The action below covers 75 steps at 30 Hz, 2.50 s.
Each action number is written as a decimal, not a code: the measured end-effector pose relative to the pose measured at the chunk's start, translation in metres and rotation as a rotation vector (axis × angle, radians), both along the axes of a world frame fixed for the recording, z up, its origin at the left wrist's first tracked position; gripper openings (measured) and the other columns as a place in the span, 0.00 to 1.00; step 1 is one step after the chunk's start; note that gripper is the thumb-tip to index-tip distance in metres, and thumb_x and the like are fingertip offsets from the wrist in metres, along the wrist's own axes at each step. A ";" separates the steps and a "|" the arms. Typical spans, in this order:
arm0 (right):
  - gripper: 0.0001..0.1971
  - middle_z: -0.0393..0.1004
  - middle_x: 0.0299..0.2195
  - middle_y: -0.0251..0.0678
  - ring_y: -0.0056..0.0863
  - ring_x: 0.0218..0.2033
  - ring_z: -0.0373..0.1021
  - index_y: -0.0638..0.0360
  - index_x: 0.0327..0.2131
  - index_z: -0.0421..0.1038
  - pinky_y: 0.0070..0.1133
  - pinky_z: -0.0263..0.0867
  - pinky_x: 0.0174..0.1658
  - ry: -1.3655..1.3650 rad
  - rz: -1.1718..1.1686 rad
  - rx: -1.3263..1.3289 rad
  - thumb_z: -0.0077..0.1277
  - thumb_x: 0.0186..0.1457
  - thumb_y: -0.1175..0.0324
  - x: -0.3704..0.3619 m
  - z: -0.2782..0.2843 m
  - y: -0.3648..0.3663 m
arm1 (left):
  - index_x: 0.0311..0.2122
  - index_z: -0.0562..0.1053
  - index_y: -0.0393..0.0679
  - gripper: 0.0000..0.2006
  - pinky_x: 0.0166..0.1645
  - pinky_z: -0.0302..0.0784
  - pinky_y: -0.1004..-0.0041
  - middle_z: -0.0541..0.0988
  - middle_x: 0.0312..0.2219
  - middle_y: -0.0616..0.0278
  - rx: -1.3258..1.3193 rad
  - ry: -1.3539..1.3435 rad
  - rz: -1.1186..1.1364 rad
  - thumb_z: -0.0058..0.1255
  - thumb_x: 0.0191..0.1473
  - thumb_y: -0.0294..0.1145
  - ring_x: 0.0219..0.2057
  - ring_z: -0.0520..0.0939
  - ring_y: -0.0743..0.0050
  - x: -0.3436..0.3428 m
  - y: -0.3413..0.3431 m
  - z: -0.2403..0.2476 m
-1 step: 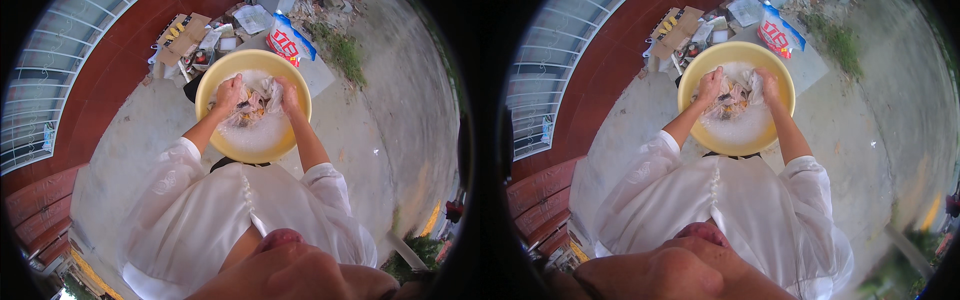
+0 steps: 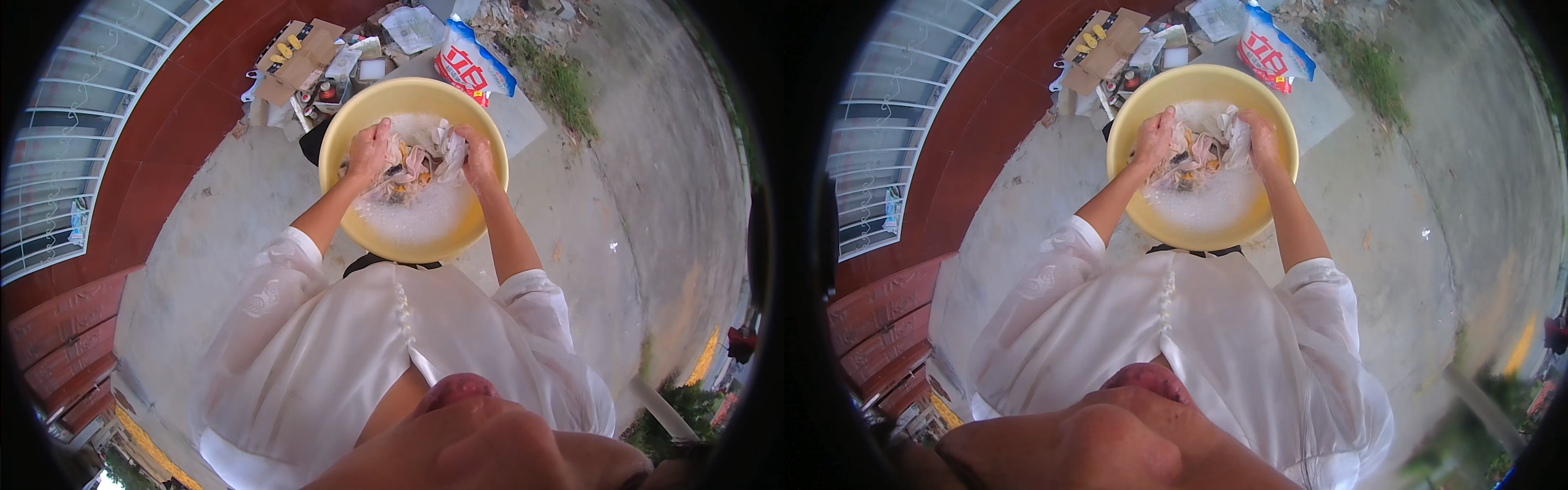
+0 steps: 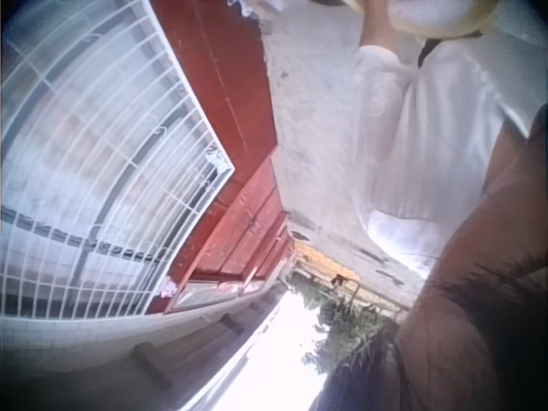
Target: The person washes clothes in a basin by scrubbing them by hand in soapy water.
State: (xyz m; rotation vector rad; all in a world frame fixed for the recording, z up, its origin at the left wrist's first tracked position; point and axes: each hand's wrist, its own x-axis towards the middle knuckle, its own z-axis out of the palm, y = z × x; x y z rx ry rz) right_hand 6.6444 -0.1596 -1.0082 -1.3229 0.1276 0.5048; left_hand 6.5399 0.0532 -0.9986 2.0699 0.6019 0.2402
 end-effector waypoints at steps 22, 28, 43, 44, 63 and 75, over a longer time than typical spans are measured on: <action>0.22 0.63 0.54 0.57 0.57 0.54 0.61 0.52 0.51 0.68 0.46 0.58 0.53 -0.776 0.364 -1.211 0.47 0.52 0.60 -0.026 -0.056 0.062 | 0.40 0.73 0.43 0.13 0.44 0.70 0.51 0.73 0.45 0.48 0.653 0.246 -0.213 0.42 0.55 0.37 0.45 0.74 0.48 -0.001 -0.032 -0.059; 0.21 0.72 0.42 0.60 0.56 0.43 0.70 0.61 0.46 0.73 0.39 0.65 0.50 -0.468 0.548 -1.165 0.49 0.48 0.62 -0.013 -0.041 0.071 | 0.30 0.76 0.40 0.17 0.35 0.74 0.56 0.79 0.25 0.48 0.397 0.247 -0.110 0.39 0.57 0.41 0.29 0.80 0.46 0.016 -0.030 -0.130; 0.11 0.71 0.25 0.31 0.23 0.31 0.67 0.62 0.32 0.74 0.20 0.63 0.40 -0.018 0.166 0.035 0.49 0.49 0.65 -0.020 0.025 -0.038 | 0.23 0.68 0.37 0.19 0.31 0.66 0.73 0.69 0.16 0.63 -0.152 -0.140 0.170 0.51 0.57 0.44 0.21 0.68 0.77 -0.046 -0.007 0.037; 0.11 0.70 0.24 0.31 0.23 0.30 0.67 0.61 0.33 0.74 0.19 0.62 0.39 -0.071 0.142 -0.060 0.49 0.49 0.64 -0.025 0.025 -0.042 | 0.23 0.68 0.39 0.16 0.27 0.63 0.77 0.65 0.14 0.69 -0.085 -0.172 0.146 0.53 0.57 0.39 0.19 0.64 0.85 -0.054 -0.012 0.048; 0.23 0.66 0.52 0.44 0.37 0.57 0.57 0.57 0.51 0.67 0.42 0.50 0.58 -0.577 0.876 -1.376 0.43 0.58 0.54 -0.028 -0.078 0.046 | 0.37 0.77 0.44 0.14 0.46 0.69 0.48 0.79 0.37 0.44 0.452 0.508 -0.240 0.43 0.56 0.40 0.41 0.79 0.44 0.010 -0.035 -0.086; 0.21 0.71 0.24 0.29 0.17 0.28 0.66 0.63 0.29 0.74 0.21 0.62 0.33 -0.240 0.361 -0.441 0.48 0.58 0.51 0.002 -0.038 0.047 | 0.26 0.75 0.37 0.16 0.33 0.71 0.64 0.77 0.21 0.52 -0.030 -0.125 0.175 0.54 0.52 0.43 0.24 0.78 0.58 0.034 -0.007 -0.057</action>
